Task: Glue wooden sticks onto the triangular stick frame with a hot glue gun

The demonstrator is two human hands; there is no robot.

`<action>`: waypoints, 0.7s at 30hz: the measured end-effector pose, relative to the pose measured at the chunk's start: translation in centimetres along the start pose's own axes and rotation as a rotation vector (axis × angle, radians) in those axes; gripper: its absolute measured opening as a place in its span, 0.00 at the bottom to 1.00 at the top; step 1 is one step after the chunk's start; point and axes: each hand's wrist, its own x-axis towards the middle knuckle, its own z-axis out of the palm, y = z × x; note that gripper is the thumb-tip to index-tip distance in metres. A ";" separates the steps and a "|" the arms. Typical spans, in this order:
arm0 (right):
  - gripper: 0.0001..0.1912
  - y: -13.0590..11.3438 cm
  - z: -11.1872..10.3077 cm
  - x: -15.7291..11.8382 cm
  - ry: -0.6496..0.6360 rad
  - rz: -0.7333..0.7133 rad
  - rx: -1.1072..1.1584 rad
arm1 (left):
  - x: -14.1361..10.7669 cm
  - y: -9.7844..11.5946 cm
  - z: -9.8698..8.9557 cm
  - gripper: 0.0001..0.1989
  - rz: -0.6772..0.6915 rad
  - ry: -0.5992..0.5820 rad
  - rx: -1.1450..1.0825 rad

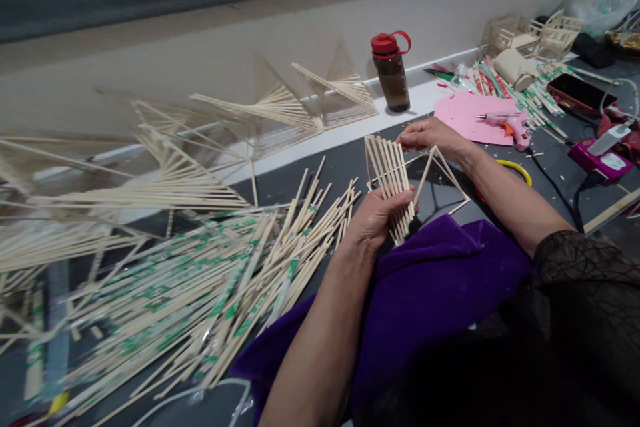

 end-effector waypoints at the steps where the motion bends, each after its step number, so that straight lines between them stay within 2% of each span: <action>1: 0.05 0.0 0.0 0.0 0.000 0.001 -0.002 | 0.0 0.0 0.0 0.16 0.000 0.000 -0.002; 11: 0.04 0.2 -0.1 0.1 -0.006 0.004 -0.038 | 0.0 0.1 -0.9 0.15 -0.040 -0.063 0.061; 21: 0.03 -0.2 0.2 -0.2 0.012 0.017 -0.041 | -0.1 0.1 -0.6 0.17 -0.013 -0.056 0.062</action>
